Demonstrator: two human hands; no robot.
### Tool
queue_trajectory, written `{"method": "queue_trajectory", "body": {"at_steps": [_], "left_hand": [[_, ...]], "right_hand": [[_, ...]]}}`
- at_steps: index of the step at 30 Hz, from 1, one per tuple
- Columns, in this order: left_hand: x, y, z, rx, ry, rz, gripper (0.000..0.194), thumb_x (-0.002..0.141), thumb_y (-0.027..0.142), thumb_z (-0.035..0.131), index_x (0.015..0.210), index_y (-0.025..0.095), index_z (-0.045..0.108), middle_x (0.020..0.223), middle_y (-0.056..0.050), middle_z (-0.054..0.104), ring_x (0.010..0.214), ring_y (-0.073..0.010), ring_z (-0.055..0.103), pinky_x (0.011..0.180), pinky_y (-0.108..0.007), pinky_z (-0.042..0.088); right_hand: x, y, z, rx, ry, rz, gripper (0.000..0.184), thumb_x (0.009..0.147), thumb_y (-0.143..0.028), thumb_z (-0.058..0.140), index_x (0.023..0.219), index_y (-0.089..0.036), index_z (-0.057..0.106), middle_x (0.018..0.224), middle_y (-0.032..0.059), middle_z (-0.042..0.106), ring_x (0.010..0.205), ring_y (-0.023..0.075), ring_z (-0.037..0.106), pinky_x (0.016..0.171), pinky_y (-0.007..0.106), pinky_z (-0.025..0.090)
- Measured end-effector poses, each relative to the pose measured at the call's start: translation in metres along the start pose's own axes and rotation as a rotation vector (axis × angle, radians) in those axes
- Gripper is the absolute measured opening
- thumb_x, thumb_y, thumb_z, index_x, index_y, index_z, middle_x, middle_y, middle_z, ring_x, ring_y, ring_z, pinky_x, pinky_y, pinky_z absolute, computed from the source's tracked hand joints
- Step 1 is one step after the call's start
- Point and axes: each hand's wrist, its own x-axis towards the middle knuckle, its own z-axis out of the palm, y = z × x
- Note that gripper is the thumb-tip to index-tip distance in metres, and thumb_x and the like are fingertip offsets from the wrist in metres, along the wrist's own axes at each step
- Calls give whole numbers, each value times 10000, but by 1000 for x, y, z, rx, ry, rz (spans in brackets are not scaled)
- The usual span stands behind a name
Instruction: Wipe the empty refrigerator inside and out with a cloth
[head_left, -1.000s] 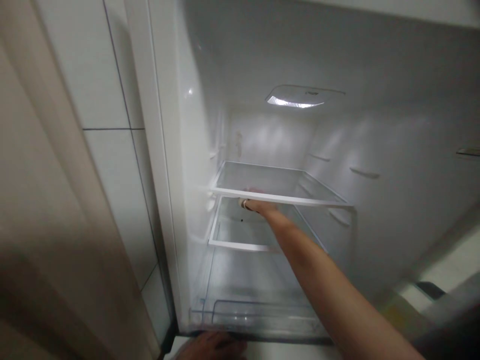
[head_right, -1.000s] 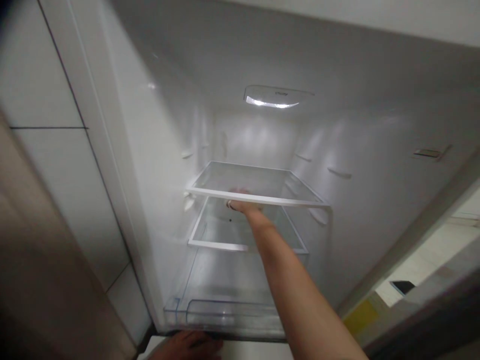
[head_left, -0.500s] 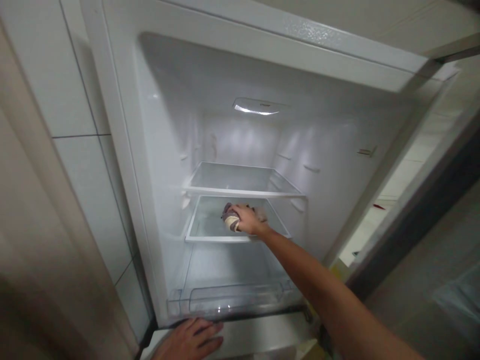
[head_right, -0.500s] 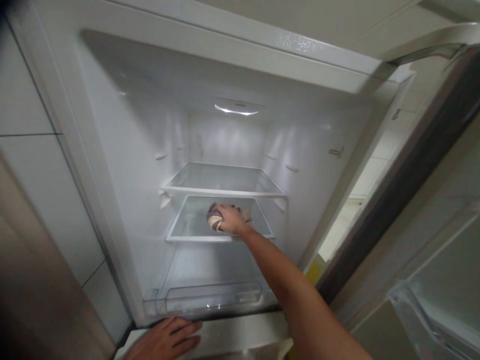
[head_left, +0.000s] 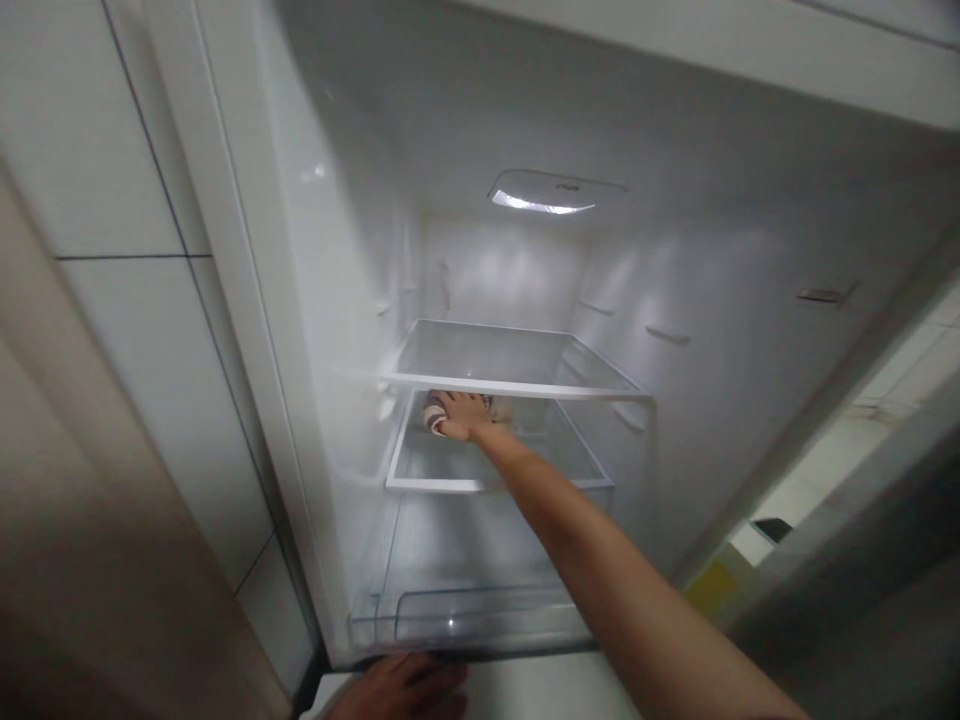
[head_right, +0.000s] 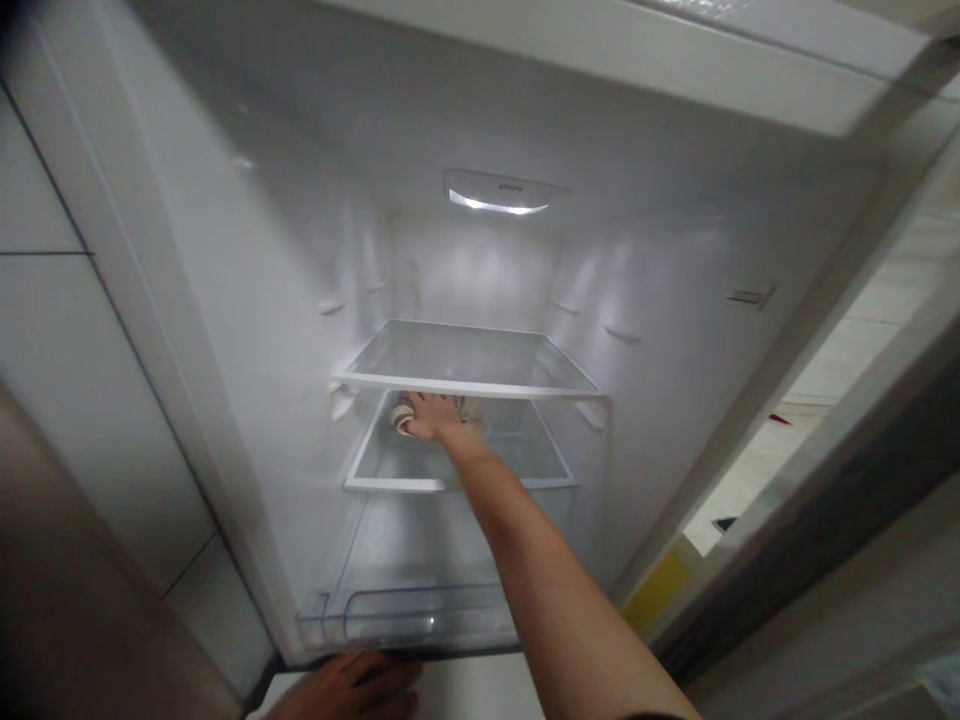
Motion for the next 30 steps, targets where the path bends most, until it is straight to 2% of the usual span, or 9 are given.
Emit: {"method": "queue_trajectory", "body": {"at_steps": [4,8,10,12,15,18,21,25,30], "left_hand": [[4,6,-16,-51,-95,-61,734,886,207,902,1532,349,585,1582,72,662,1232,-201,691,982,-302,546],[5,14,-36,-201,-180,-165,827,870,220,856,1608,359,509,1664,20,588,1377,-247,624,1140,-377,499],[4,16,-41,-208,-199,-176,847,893,178,791,1646,387,463,1692,21,556,1402,-241,607,1179,-387,471],[2,18,-43,-180,-197,-176,873,911,139,736,1676,412,416,1716,32,524,1407,-229,601,1196,-377,453],[1,19,-42,-144,-166,-162,898,918,128,709,1698,422,376,1729,47,503,1387,-220,610,1190,-364,452],[0,18,-39,-140,-145,-146,878,926,153,719,1694,417,385,1729,51,504,1365,-220,620,1184,-366,461],[0,17,-35,-160,-186,-155,908,918,171,748,1700,431,367,1738,53,492,1377,-223,618,1182,-376,477],[-1,14,-25,-155,-232,-160,953,880,183,821,1695,417,385,1725,38,510,1390,-240,618,1165,-383,508],[-3,7,-6,-23,-81,-49,753,926,198,849,1593,364,542,1634,53,616,1269,-199,672,1028,-318,572]], "right_hand": [[-18,-48,5,32,-23,-141,738,994,-509,640,1660,-243,465,1738,100,443,1596,310,409,1312,547,323],[-69,-54,1,67,-86,-251,857,983,-511,664,1738,-264,344,1799,69,338,1652,271,331,1354,516,261],[-96,-39,-5,103,-111,-301,873,987,-491,660,1757,-280,306,1806,67,320,1652,266,342,1355,499,264],[-122,-13,-13,111,-100,-255,884,979,-488,666,1761,-292,301,1801,53,332,1646,251,359,1348,455,289],[-153,37,-28,52,-29,-46,873,973,-490,672,1746,-251,342,1781,69,378,1634,249,379,1330,411,322],[-171,80,-37,-10,62,155,800,1026,-474,585,1726,-156,361,1764,154,387,1623,297,387,1319,472,327],[-169,101,-36,-63,108,289,759,1040,-489,546,1706,-159,393,1755,174,396,1601,318,411,1303,515,328],[-144,104,-28,-111,126,378,745,1035,-507,530,1688,-164,428,1740,187,414,1579,332,430,1295,524,317],[-108,105,-26,-128,115,348,681,1037,-483,502,1645,-176,483,1693,168,488,1548,328,461,1268,503,349]]}}
